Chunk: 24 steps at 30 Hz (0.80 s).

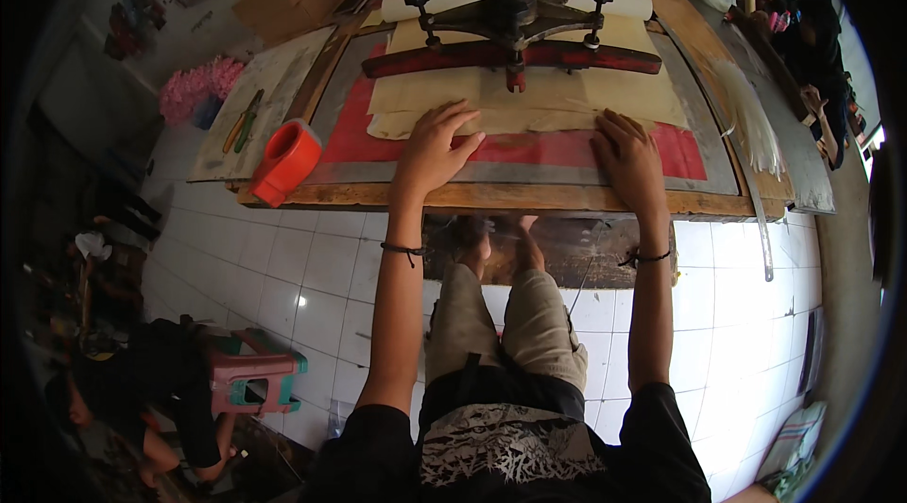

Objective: The person positions a clear plastic bag onto a sealing machine base and presses a lever down with both hands to seal the edge.

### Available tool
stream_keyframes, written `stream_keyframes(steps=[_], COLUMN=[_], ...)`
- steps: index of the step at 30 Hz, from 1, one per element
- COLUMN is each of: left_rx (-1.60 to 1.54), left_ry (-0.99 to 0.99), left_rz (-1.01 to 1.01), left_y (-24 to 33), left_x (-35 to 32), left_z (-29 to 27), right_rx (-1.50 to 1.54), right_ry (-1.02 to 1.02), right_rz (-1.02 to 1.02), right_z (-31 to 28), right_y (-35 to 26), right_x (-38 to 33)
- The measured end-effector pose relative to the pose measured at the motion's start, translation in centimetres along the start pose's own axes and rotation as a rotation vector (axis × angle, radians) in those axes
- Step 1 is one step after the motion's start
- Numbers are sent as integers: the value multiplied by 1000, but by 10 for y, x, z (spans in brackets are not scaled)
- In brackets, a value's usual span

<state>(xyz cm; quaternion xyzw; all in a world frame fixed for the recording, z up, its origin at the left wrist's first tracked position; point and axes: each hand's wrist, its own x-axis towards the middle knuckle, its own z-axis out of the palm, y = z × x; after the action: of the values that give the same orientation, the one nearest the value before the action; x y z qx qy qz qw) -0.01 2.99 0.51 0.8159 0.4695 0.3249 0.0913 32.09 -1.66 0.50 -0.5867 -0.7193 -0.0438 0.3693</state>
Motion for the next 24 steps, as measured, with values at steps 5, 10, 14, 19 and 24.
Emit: stream_keyframes(steps=[5,10,14,19,24], left_rx=[15,25,44,129,228], left_ry=[22,52,73,53,-4], left_rz=[12,34,54,88,68], left_y=[3,1,0,-2,-2], left_x=[-2,-1,1,9,18], left_z=[1,4,5,11,17], right_rx=[5,24,226,128,37], right_ry=[-3,-30,-102,-156,-162], right_rz=[7,32,188,-61,-148], right_z=[0,-3,-8,6,14], right_y=[-1,-6,-13,3,0], right_x=[-1,3,10,24,30])
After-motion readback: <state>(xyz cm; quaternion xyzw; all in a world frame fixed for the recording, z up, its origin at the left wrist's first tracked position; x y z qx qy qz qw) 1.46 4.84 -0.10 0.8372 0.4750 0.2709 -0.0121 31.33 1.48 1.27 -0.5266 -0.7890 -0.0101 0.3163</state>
